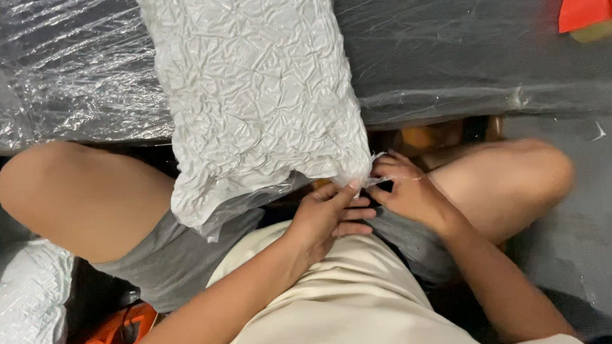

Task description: The person compresses a pillow using a vacuum cleaner hose and then ties the plastic bag to seal it.

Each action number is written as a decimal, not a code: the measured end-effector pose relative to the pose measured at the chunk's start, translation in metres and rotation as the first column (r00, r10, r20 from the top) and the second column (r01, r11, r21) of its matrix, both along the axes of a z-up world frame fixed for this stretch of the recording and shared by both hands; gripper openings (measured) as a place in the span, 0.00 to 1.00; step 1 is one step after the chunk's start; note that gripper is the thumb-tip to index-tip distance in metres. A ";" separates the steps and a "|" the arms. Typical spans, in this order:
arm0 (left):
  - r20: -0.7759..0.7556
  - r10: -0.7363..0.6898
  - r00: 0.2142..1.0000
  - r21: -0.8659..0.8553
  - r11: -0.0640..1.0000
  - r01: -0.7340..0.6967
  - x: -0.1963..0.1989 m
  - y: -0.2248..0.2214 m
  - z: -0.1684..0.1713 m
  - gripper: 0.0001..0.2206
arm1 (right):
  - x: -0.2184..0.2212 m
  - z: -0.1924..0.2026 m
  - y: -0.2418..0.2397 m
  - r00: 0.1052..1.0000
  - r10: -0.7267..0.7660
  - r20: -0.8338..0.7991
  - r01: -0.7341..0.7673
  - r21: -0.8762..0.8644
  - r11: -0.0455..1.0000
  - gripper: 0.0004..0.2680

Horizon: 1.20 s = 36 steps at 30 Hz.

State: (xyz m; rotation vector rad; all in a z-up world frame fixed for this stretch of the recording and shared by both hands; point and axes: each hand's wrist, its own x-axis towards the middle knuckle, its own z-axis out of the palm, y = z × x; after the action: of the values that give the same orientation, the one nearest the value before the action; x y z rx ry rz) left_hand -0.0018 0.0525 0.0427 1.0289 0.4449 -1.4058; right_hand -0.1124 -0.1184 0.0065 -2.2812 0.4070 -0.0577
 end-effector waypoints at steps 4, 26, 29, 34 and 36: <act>0.005 0.026 1.000 -0.015 1.000 -0.026 -0.003 0.004 -0.019 0.18 | 0.005 -0.009 -0.008 0.991 0.056 -0.119 -0.022 0.274 0.961 0.07; 0.119 0.206 0.971 -0.050 0.978 -0.202 -0.017 0.007 -0.037 0.13 | 0.025 -0.072 -0.030 0.875 0.195 -0.442 0.051 0.487 0.872 0.16; 0.175 0.202 0.964 -0.043 0.979 -0.198 -0.016 0.011 -0.038 0.14 | 0.011 -0.153 -0.031 0.784 0.472 -0.403 -0.001 0.760 0.650 0.17; 0.486 0.075 0.870 -0.018 0.997 -0.076 0.003 0.027 -0.052 0.09 | 0.009 -0.270 -0.039 0.744 0.647 0.169 -0.296 0.951 0.092 0.16; 0.566 0.066 0.822 -0.008 0.997 -0.075 0.023 0.037 -0.055 0.08 | 0.031 -0.266 -0.034 0.738 0.660 0.138 -0.278 0.954 0.113 0.17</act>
State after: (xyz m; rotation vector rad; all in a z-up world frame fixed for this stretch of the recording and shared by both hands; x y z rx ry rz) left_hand 0.0210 0.0898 -0.0123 1.3656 0.0487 -0.9620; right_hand -0.0818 -0.1521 -0.2591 -1.0274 -0.2037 0.7598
